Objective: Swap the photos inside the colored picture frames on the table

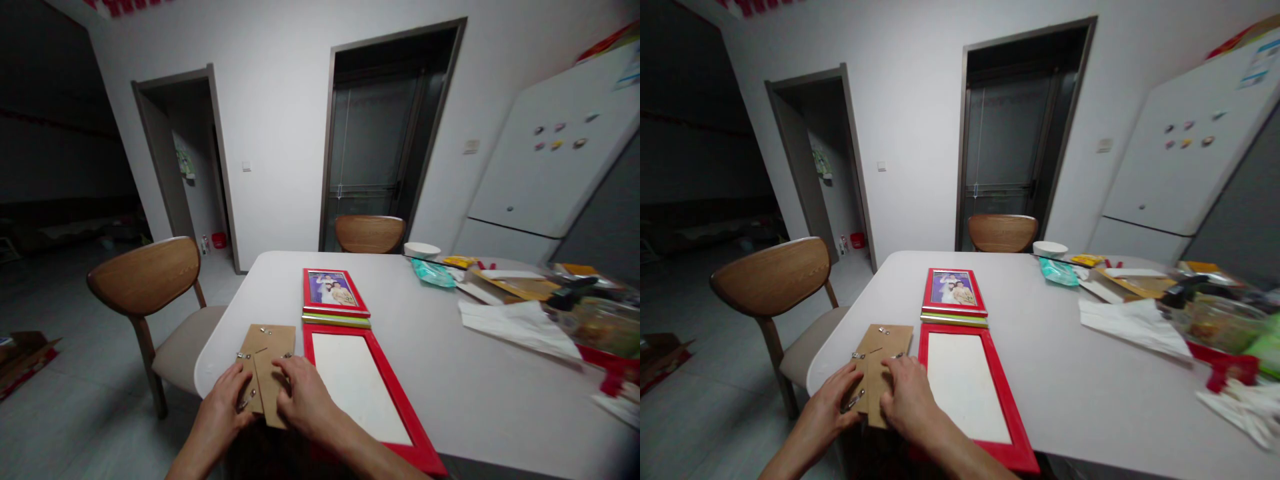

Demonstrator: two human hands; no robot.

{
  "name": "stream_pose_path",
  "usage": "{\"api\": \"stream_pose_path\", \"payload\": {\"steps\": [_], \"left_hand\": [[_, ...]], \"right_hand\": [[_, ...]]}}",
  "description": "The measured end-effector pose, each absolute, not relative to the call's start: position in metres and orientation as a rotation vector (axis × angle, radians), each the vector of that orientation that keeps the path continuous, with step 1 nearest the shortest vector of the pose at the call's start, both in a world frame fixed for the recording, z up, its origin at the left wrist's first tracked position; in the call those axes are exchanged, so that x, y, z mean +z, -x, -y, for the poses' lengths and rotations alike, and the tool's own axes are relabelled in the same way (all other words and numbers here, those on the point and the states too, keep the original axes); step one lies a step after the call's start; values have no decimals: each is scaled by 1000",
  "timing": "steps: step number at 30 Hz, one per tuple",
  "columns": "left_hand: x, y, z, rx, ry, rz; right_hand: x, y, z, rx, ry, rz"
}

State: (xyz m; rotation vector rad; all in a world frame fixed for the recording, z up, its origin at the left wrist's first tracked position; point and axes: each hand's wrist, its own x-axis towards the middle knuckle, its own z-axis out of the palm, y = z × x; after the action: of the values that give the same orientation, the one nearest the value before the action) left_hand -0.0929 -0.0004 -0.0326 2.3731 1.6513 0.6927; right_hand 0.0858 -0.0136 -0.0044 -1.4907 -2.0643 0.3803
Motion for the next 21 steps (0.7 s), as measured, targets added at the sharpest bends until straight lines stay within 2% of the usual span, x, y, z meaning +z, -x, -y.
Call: {"api": "stream_pose_path", "payload": {"steps": [8, 12, 17, 21], "left_hand": [[-34, 69, 0, 838, -2363, -1656], [-17, 64, 5, 913, -2325, -1665], [10, 40, 20, 908, -2306, -1456], [8, 6, 34, 895, -2311, -1276]], "right_hand": [[1, -91, 22, 386, 1584, 2048], [8, -95, 25, 437, 1462, 1915], [22, -132, 48, 464, 1390, 1850], [18, -182, 73, 445, 1563, 1783]]}}
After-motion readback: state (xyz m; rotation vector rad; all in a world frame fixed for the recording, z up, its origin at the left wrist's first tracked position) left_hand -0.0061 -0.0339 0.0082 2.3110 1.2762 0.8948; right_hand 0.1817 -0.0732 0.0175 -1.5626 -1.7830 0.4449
